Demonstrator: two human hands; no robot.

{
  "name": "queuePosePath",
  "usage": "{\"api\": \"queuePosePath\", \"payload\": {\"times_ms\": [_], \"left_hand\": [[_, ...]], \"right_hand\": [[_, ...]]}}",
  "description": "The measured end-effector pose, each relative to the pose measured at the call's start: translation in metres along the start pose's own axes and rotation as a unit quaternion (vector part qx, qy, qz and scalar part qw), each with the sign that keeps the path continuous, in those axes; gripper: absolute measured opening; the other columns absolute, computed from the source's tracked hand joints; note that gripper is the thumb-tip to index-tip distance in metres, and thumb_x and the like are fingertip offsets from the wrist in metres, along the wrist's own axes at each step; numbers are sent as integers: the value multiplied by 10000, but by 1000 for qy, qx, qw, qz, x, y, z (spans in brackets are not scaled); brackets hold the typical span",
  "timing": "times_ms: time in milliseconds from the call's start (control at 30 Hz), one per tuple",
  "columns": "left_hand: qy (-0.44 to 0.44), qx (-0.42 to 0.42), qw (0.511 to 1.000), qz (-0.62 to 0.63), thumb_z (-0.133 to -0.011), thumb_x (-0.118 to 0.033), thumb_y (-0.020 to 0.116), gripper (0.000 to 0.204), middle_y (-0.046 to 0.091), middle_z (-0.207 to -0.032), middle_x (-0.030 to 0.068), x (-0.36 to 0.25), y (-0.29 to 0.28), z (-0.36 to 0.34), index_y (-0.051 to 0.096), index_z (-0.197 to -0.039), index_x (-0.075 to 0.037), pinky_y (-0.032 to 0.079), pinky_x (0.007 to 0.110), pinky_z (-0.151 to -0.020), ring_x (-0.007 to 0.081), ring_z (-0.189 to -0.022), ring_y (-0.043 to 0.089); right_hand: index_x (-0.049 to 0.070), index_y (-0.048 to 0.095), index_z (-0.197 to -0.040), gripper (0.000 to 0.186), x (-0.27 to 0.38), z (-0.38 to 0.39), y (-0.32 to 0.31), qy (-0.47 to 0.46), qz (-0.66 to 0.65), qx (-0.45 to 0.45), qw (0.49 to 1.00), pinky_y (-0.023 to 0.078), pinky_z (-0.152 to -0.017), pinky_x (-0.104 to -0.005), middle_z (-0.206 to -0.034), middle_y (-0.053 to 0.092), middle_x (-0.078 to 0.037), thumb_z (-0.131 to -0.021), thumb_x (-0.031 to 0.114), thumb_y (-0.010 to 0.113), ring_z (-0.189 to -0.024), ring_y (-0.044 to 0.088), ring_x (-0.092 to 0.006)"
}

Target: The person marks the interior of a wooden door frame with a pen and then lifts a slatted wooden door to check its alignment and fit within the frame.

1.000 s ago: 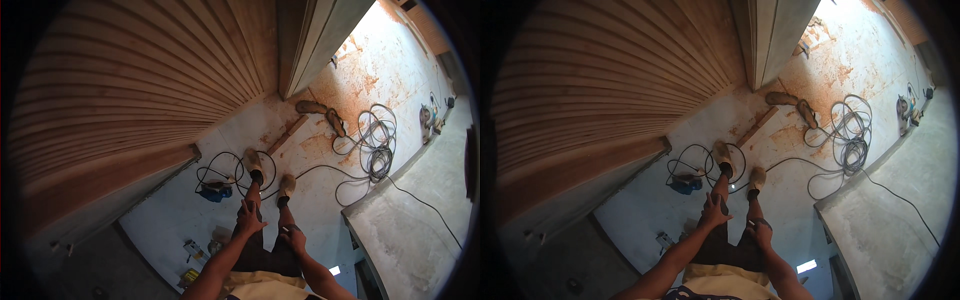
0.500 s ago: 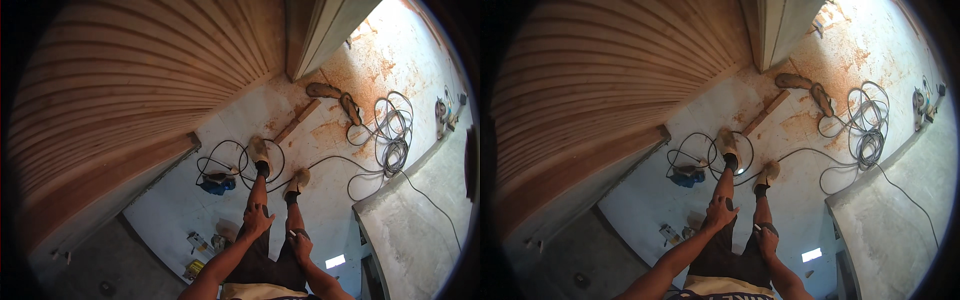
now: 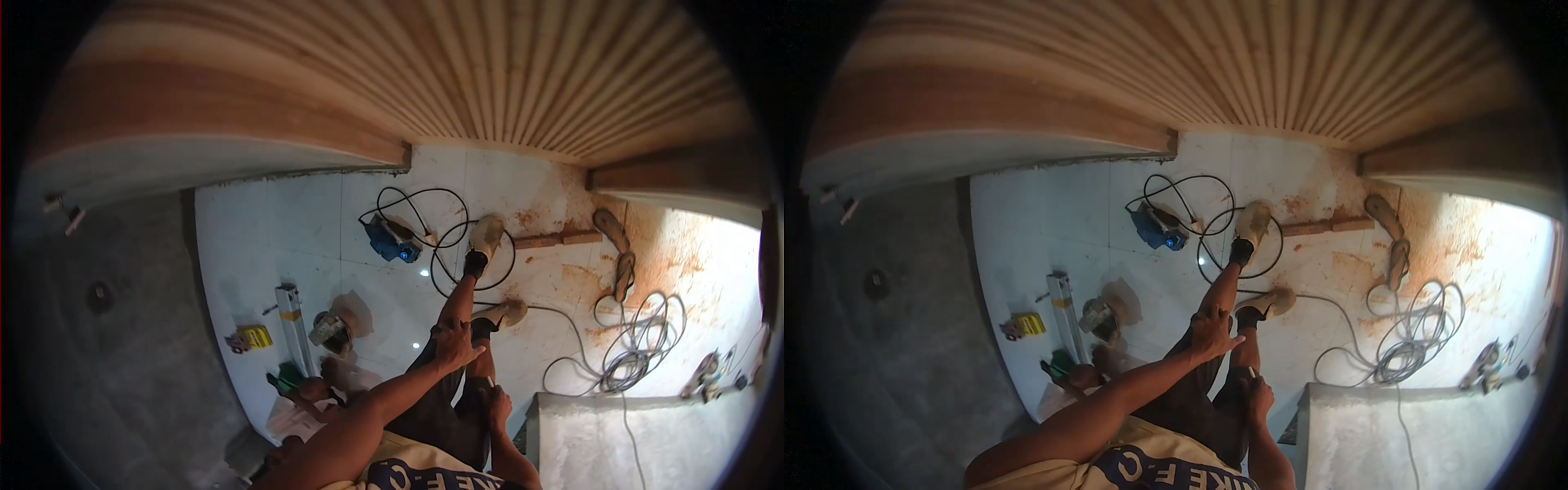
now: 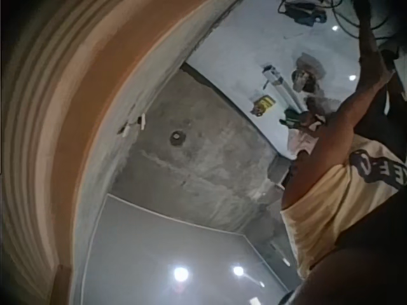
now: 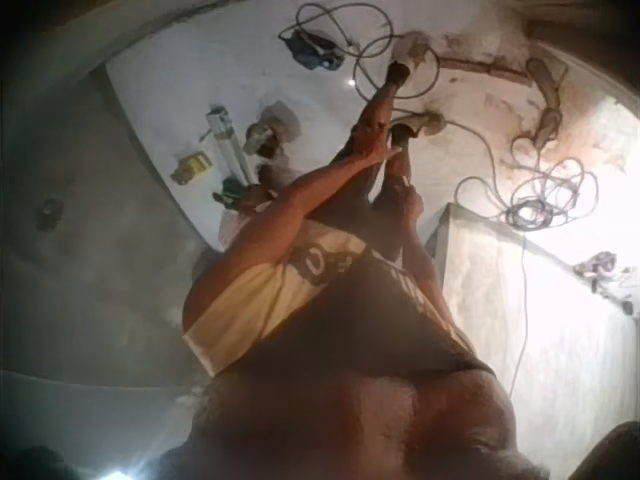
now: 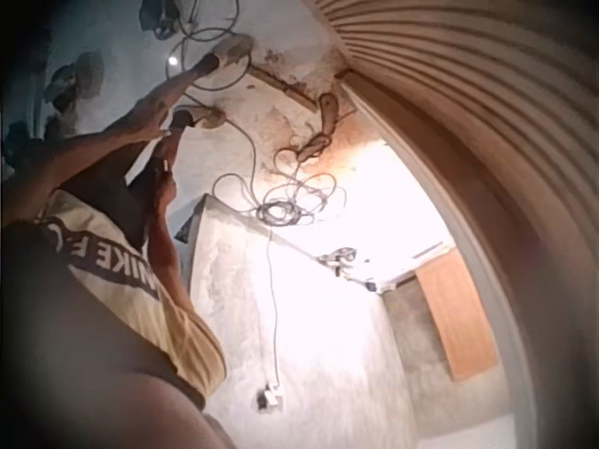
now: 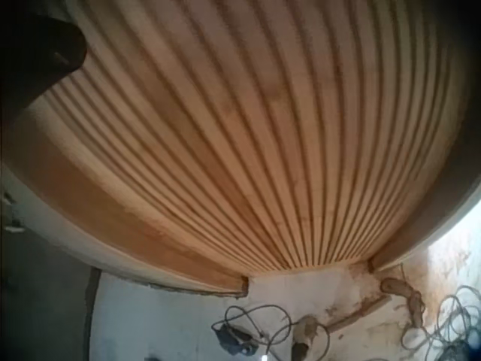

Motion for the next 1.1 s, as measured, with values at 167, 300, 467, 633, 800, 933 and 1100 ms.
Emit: {"api": "queuePosePath", "payload": {"times_ms": [167,300,467,633,800,933,1100], "left_hand": [[-57,-30,993,96,-745,-607,668,771,507,-1192,238,-1,11,7,568,-1185,19,510,627,-753,519,-1083,517],[-76,-120,969,204,-810,-577,622,656,602,-1076,190,11,14,6,616,-1111,6,425,615,-897,412,-1113,536],[-30,-230,932,279,-926,-429,556,455,641,-1083,137,16,-15,4,630,-1091,-12,374,574,-958,297,-1104,572],[12,-148,737,660,-971,-233,523,250,675,-957,168,27,-8,-9,634,-1040,-19,500,389,-823,339,-886,655],[-56,-175,664,725,-1000,-221,499,256,692,-956,133,37,3,-13,627,-1048,-4,512,324,-770,212,-905,676],[-38,-155,560,813,-1009,-263,503,312,681,-1023,88,34,-4,-16,633,-1054,17,519,303,-804,166,-959,643],[-46,-138,457,878,-1008,-290,509,345,660,-1008,70,33,-20,-15,637,-1107,15,531,302,-828,149,-928,633]], "right_hand": [[30,578,-1064,371,-4,-34,-28,7,-38,-56,998,494,-730,-503,-919,667,-247,-918,371,574,-899,626,-450],[-5,548,-1055,273,51,-72,-63,-18,-119,-52,991,469,-713,-493,-880,639,-262,-970,252,510,-853,607,-456],[-25,627,-981,274,129,-102,-78,-195,-105,-39,974,471,-625,-377,-770,631,-176,-951,235,548,-671,603,-280],[-34,684,-957,312,191,-97,-72,-194,-143,6,971,444,-579,-317,-677,612,-99,-940,255,568,-615,546,-141],[-20,667,-864,308,241,-79,-77,-231,-71,11,970,400,-511,-320,-583,552,-58,-938,267,584,-533,478,-116],[-23,657,-858,337,245,-83,-86,-216,-99,44,970,397,-523,-311,-591,544,-76,-947,293,583,-553,484,-115],[4,702,-921,253,246,-86,-92,-243,-70,37,967,402,-514,-304,-599,587,-82,-950,214,563,-546,497,-111]]}}
Point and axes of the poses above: each hand's wrist, its own z-axis away from the middle knuckle, its own y-axis out of the palm, x = y × z, the point moved 3 cm from there along -z, towards the middle knuckle
